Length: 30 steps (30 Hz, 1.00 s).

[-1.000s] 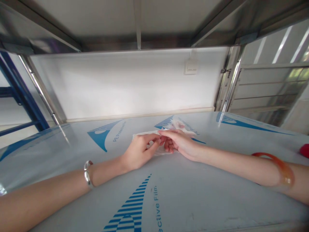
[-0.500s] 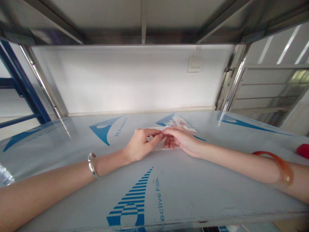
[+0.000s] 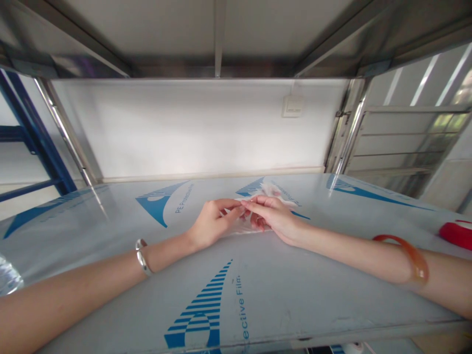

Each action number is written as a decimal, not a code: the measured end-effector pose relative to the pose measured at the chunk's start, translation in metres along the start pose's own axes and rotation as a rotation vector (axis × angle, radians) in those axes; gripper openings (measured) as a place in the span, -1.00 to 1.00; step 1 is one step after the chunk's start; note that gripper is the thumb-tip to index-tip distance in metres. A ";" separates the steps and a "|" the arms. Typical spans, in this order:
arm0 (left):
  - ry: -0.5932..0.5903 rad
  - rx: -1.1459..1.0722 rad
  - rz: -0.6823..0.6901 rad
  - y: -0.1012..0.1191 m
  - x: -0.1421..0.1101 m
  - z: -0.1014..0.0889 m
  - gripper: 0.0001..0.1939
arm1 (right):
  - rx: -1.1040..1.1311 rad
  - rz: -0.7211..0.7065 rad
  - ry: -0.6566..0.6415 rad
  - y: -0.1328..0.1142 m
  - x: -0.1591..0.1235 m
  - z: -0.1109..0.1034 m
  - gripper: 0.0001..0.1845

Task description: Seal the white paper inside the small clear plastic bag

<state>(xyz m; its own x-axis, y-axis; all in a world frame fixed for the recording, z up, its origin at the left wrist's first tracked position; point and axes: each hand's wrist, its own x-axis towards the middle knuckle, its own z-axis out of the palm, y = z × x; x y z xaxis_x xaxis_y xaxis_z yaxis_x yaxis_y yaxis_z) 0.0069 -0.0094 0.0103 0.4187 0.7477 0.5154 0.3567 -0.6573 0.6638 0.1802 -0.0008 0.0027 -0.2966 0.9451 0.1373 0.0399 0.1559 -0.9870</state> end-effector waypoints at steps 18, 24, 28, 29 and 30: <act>-0.062 0.093 -0.031 0.002 0.001 0.001 -0.78 | -0.434 -0.323 -0.049 -0.003 -0.005 0.006 -0.75; 0.201 0.152 -0.092 -0.005 0.003 0.000 -0.83 | -0.466 -0.387 -0.009 -0.001 -0.010 0.014 -0.78; 0.274 0.161 0.040 -0.006 0.002 0.001 -0.96 | -0.404 -0.351 0.036 0.000 -0.008 0.013 -0.77; 0.280 0.182 0.080 -0.005 0.002 0.001 -0.93 | -0.395 -0.345 0.037 0.000 -0.007 0.012 -0.77; 0.272 0.212 0.114 -0.005 0.001 0.001 -0.89 | -0.388 -0.344 0.034 0.000 -0.006 0.011 -0.76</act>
<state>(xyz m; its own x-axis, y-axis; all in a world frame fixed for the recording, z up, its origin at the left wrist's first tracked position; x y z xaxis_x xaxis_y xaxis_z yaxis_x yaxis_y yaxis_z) 0.0063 -0.0052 0.0068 0.2383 0.6471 0.7242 0.4975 -0.7218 0.4812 0.1718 -0.0092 0.0006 -0.3244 0.8279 0.4576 0.2983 0.5486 -0.7811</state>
